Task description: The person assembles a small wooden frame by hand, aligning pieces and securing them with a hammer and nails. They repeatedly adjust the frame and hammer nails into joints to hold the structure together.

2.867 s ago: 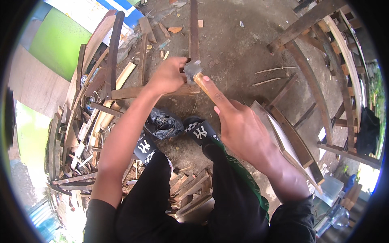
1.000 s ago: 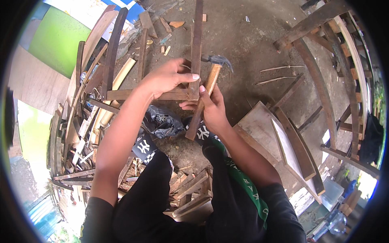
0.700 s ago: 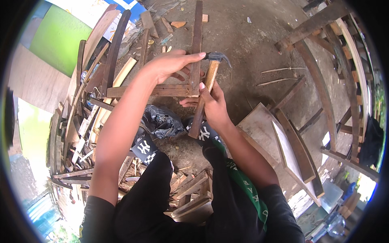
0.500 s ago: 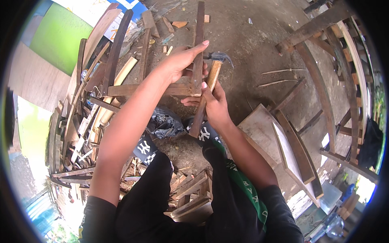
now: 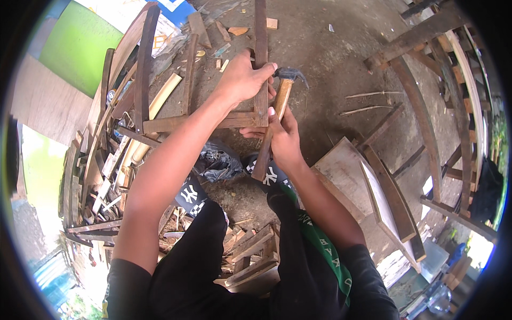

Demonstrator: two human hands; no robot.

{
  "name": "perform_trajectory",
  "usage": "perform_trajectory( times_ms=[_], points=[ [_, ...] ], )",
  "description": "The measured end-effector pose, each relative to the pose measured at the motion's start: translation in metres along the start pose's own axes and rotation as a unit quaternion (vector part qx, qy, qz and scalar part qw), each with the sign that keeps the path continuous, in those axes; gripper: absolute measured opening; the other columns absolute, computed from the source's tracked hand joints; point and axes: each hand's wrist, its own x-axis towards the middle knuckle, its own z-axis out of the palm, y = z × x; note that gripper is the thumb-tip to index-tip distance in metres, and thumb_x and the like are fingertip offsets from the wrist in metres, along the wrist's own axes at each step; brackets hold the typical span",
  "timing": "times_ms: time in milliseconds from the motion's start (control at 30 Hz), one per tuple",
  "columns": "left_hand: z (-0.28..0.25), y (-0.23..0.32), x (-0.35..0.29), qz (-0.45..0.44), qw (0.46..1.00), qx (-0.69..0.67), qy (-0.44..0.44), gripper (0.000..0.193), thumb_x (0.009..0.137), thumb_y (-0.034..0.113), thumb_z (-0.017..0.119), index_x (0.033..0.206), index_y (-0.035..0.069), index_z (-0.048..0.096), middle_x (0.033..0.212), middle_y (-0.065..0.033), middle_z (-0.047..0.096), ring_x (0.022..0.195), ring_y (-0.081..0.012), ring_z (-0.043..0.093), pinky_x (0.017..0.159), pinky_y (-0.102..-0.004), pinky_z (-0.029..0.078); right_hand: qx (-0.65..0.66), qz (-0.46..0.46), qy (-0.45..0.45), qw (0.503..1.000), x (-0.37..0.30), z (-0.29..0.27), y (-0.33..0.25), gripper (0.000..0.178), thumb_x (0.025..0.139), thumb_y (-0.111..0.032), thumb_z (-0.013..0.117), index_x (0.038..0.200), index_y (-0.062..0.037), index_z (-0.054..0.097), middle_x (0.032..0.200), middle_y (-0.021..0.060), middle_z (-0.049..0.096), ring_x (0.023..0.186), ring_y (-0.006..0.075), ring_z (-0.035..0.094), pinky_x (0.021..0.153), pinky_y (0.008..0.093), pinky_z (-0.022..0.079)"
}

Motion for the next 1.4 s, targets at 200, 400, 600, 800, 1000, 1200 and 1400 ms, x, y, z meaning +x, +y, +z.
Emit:
perform_trajectory(
  times_ms=[200, 400, 600, 800, 1000, 1200, 1400],
  points=[
    [0.001, 0.014, -0.005, -0.007, 0.999, 0.051, 0.001, 0.037, 0.096, 0.020, 0.073, 0.105, -0.011, 0.056, 0.087, -0.0226, 0.075, 0.067, -0.0260, 0.078, 0.059, -0.0365, 0.062, -0.019, -0.003, 0.069, 0.997, -0.005, 0.001, -0.006, 0.035, 0.114, -0.023, 0.042, 0.138, 0.0020, 0.048, 0.117, 0.0209, 0.069, 0.083, 0.0308, 0.077, 0.069, 0.0396, 0.065],
    [-0.003, 0.007, 0.004, 0.032, 0.988, 0.151, 0.018, 0.043, 0.093, 0.028, 0.076, 0.102, -0.010, 0.059, 0.089, -0.0259, 0.074, 0.083, -0.0344, 0.078, 0.071, -0.0406, 0.061, -0.195, -0.003, 0.142, 0.970, -0.058, -0.016, -0.046, 0.037, 0.113, -0.030, 0.051, 0.136, -0.0009, 0.052, 0.087, 0.0056, 0.062, 0.044, 0.0057, 0.046, 0.035, 0.0235, 0.034],
    [-0.003, -0.008, 0.008, 0.063, 0.990, 0.122, 0.022, 0.044, 0.098, 0.034, 0.072, 0.097, -0.008, 0.059, 0.077, -0.0165, 0.074, 0.071, -0.0284, 0.077, 0.064, -0.0377, 0.058, -0.408, 0.005, 0.074, 0.910, -0.121, 0.003, -0.122, 0.037, 0.114, -0.022, 0.046, 0.141, 0.0016, 0.055, 0.078, 0.0020, 0.057, 0.057, 0.0065, 0.049, 0.052, 0.0240, 0.040],
    [0.003, -0.007, 0.012, 0.095, 0.978, 0.176, 0.053, 0.048, 0.101, 0.041, 0.068, 0.093, -0.006, 0.060, 0.071, -0.0140, 0.072, 0.067, -0.0270, 0.075, 0.063, -0.0381, 0.057, -0.572, -0.028, -0.013, 0.819, -0.115, 0.031, -0.154, 0.040, 0.110, -0.014, 0.048, 0.144, 0.0066, 0.051, 0.071, 0.0134, 0.058, 0.061, 0.0239, 0.059, 0.064, 0.0386, 0.048],
    [0.004, -0.008, 0.014, 0.091, 0.979, 0.171, 0.056, 0.058, 0.101, 0.049, 0.067, 0.094, -0.008, 0.062, 0.071, -0.0164, 0.072, 0.070, -0.0301, 0.074, 0.068, -0.0410, 0.057, -0.594, -0.046, -0.011, 0.803, -0.106, 0.037, -0.153, 0.040, 0.110, -0.013, 0.048, 0.144, 0.0077, 0.051, 0.071, 0.0171, 0.058, 0.062, 0.0276, 0.060, 0.064, 0.0396, 0.049],
    [0.004, -0.015, 0.018, 0.100, 0.981, 0.151, 0.066, 0.058, 0.102, 0.049, 0.065, 0.094, -0.008, 0.062, 0.072, -0.0188, 0.071, 0.070, -0.0332, 0.074, 0.066, -0.0423, 0.056, -0.568, -0.082, 0.010, 0.819, -0.105, 0.049, -0.154, 0.039, 0.109, -0.012, 0.049, 0.143, 0.0070, 0.052, 0.075, 0.0214, 0.062, 0.064, 0.0313, 0.066, 0.065, 0.0424, 0.051],
    [0.007, -0.013, 0.011, 0.108, 0.981, 0.153, 0.054, 0.053, 0.103, 0.044, 0.065, 0.099, -0.010, 0.063, 0.077, -0.0225, 0.072, 0.071, -0.0327, 0.075, 0.066, -0.0426, 0.056, -0.608, -0.059, 0.002, 0.791, -0.110, 0.040, -0.153, 0.040, 0.109, -0.014, 0.051, 0.143, 0.0056, 0.052, 0.079, 0.0248, 0.065, 0.068, 0.0318, 0.069, 0.065, 0.0435, 0.052]
  ],
)
